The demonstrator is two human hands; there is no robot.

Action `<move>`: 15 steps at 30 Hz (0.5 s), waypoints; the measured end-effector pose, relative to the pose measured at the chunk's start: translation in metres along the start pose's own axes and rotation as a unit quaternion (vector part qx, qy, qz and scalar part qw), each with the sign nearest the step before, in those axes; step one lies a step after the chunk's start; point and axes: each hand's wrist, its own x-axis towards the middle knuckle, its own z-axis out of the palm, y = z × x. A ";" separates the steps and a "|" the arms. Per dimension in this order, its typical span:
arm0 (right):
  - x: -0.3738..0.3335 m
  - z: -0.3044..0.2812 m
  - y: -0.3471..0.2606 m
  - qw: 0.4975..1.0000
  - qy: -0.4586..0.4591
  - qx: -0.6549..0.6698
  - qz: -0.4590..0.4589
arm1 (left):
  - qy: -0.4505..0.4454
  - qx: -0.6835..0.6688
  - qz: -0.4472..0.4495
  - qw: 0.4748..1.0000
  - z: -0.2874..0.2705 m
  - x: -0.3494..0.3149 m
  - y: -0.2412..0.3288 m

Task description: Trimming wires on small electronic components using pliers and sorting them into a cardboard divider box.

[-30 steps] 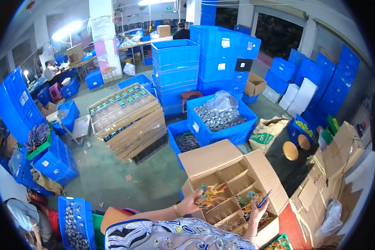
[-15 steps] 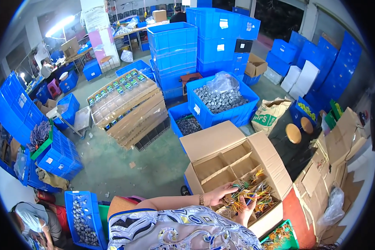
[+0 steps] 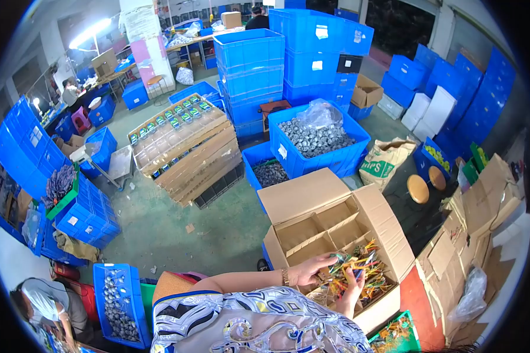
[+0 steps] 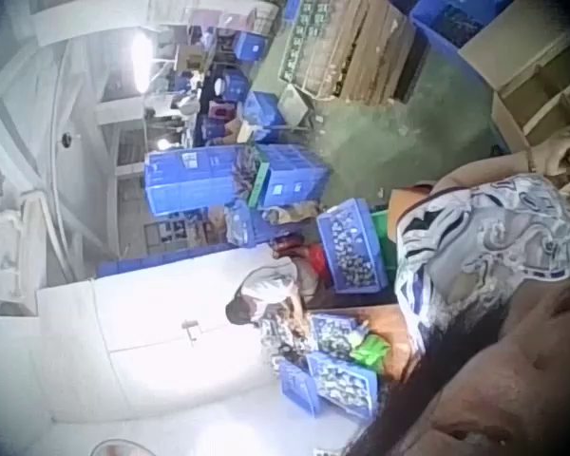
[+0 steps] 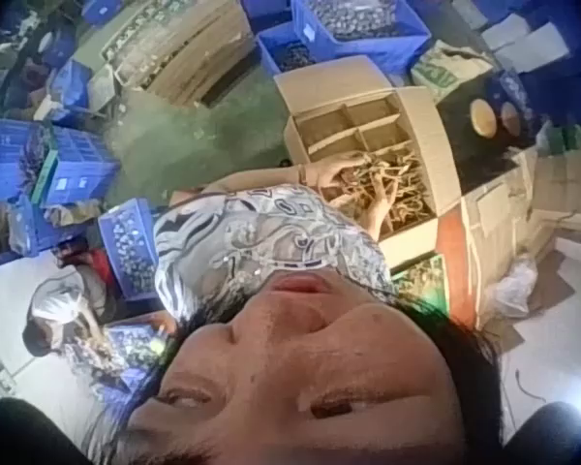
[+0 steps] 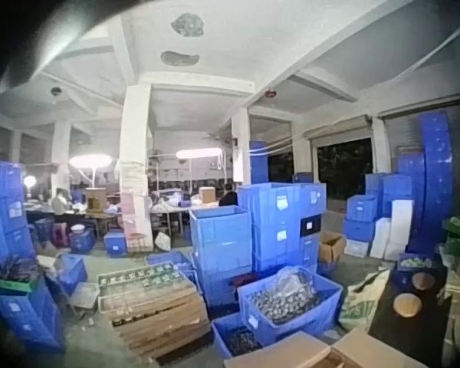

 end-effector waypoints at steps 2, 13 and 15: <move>0.006 0.006 -0.008 0.999 -0.011 -0.007 -0.032 | 0.082 -0.020 0.015 0.996 0.009 0.004 0.011; -0.012 0.010 -0.086 0.927 -0.154 -0.288 -0.182 | 0.138 0.085 0.230 0.960 0.007 0.022 0.077; -0.019 0.009 -0.099 0.853 -0.173 -0.443 -0.215 | 0.149 0.123 0.257 0.947 0.014 0.025 0.073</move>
